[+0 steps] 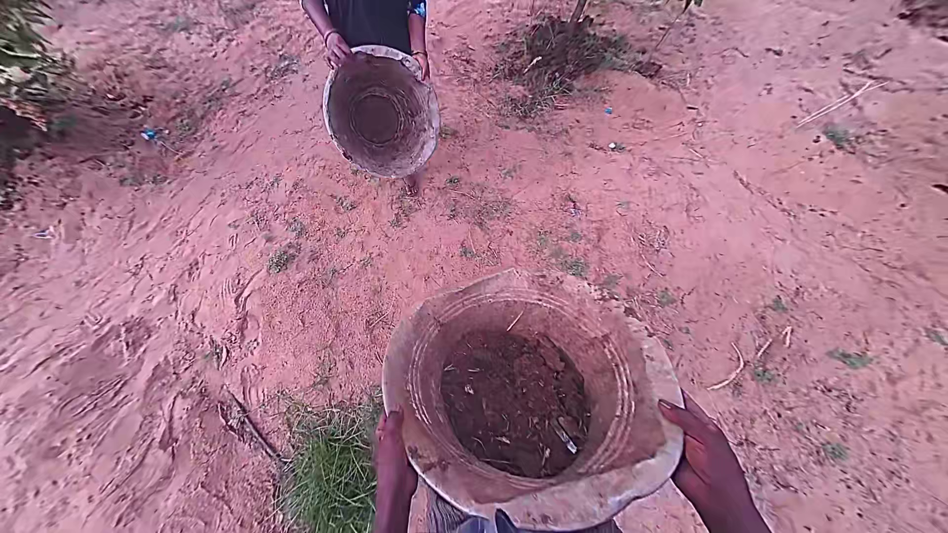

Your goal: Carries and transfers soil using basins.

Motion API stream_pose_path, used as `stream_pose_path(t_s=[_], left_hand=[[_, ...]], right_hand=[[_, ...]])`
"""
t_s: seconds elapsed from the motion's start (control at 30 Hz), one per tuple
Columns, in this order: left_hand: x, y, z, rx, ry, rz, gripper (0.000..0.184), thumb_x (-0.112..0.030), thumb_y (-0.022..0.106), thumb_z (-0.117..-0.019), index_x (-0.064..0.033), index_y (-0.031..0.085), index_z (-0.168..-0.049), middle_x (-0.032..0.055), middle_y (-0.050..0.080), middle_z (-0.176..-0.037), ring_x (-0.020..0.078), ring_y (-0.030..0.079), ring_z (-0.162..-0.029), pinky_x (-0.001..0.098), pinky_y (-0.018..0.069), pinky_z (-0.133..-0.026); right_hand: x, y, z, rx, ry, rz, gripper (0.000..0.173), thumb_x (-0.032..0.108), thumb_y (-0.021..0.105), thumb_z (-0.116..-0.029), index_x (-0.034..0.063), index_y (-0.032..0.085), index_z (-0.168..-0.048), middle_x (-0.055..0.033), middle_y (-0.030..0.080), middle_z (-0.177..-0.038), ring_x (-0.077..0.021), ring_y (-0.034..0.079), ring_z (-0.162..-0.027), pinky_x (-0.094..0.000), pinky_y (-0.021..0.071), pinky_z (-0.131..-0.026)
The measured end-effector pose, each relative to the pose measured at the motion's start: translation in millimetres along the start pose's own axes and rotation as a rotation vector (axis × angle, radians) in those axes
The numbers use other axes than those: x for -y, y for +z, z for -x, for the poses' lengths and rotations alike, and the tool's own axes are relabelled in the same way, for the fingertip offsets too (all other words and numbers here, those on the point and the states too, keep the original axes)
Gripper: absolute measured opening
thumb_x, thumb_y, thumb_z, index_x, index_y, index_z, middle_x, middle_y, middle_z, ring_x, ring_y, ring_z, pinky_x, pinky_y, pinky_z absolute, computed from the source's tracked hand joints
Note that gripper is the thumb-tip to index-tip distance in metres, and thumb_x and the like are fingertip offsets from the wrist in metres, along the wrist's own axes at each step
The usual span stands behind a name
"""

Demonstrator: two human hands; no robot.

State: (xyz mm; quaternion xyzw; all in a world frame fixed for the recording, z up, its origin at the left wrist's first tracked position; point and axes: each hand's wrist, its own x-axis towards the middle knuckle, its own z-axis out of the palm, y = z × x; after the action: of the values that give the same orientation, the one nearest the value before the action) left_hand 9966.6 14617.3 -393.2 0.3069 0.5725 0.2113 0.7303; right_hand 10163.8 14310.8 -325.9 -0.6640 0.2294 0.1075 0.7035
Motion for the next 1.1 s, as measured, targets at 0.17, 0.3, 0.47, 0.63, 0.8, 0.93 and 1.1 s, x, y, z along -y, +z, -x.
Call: stream_pose_path(t_s=[0.17,0.3,0.47,0.63,0.8,0.93,1.1], left_hand=[[-71.7,27.0,-48.7,0.034,0.083,0.024,0.026,-0.012,0.038,-0.1094,0.0009,0.056,-0.123,0.0091,0.071,-0.09,0.0139,0.072,-0.076,0.0331,0.0629,-0.068],[-117.7,53.2,-84.0,0.029,0.13,0.026,0.024,-0.011,0.037,-0.1091,-0.0001,0.057,-0.117,0.0075,0.071,-0.086,0.0131,0.072,-0.073,0.0318,0.0628,-0.065],[-145.6,81.9,-112.6,-0.024,0.127,0.033,0.023,-0.011,0.037,-0.1094,-0.0006,0.056,-0.118,0.0068,0.07,-0.086,0.0119,0.071,-0.074,0.0311,0.0626,-0.066],[-156.6,109.0,-148.3,-0.054,0.094,-0.019,0.025,-0.015,0.035,-0.1101,-0.0019,0.055,-0.117,0.0066,0.07,-0.088,0.0124,0.071,-0.077,0.0321,0.0626,-0.067],[-167.2,162.7,-168.6,-0.015,0.006,0.008,0.026,-0.016,0.035,-0.1104,-0.0032,0.053,-0.125,0.008,0.071,-0.093,0.0141,0.072,-0.08,0.0343,0.0632,-0.069],[-162.0,195.5,-182.8,0.037,-0.083,0.024,0.028,-0.019,0.035,-0.1114,-0.0036,0.053,-0.125,0.0089,0.072,-0.095,0.0158,0.073,-0.083,0.0359,0.064,-0.071],[-157.3,230.5,-224.8,0.123,-0.291,0.06,0.033,-0.027,0.03,-0.112,-0.0068,0.053,-0.123,0.0105,0.072,-0.096,0.02,0.073,-0.084,0.0406,0.0636,-0.072]], right_hand=[[14.8,73.4,-15.5,0.021,0.004,-0.055,0.04,0.001,0.043,-0.0959,0.0082,0.053,-0.133,0.0008,0.072,-0.104,-0.0055,0.072,-0.085,-0.0267,0.0631,-0.072],[28.3,130.1,-38.2,0.039,-0.002,-0.101,0.04,0.001,0.044,-0.096,0.0073,0.054,-0.134,-0.0007,0.072,-0.103,-0.0065,0.072,-0.085,-0.0274,0.0634,-0.073],[45.2,185.1,-78.6,0.077,-0.011,-0.101,0.036,0.001,0.044,-0.0946,0.0061,0.058,-0.128,-0.0002,0.073,-0.099,-0.0064,0.072,-0.083,-0.027,0.0632,-0.072],[78.2,242.1,-121.1,0.116,-0.058,-0.086,0.039,0.0,0.045,-0.0913,0.0041,0.058,-0.128,-0.0001,0.073,-0.1,-0.0067,0.072,-0.085,-0.0267,0.0631,-0.074],[137.1,274.9,-160.2,0.138,-0.14,-0.005,0.043,0.0,0.044,-0.0902,0.0036,0.055,-0.132,0.0017,0.072,-0.104,-0.0055,0.072,-0.089,-0.0252,0.0627,-0.077],[180.2,295.3,-180.5,0.157,-0.24,0.044,0.042,-0.001,0.044,-0.0903,0.0038,0.056,-0.13,0.0033,0.072,-0.105,-0.0041,0.071,-0.09,-0.0237,0.0619,-0.079],[210.0,326.0,-198.0,0.217,-0.372,0.082,0.047,0.0,0.048,-0.0873,0.0042,0.057,-0.134,0.002,0.073,-0.104,-0.006,0.071,-0.09,-0.0248,0.0618,-0.08]])
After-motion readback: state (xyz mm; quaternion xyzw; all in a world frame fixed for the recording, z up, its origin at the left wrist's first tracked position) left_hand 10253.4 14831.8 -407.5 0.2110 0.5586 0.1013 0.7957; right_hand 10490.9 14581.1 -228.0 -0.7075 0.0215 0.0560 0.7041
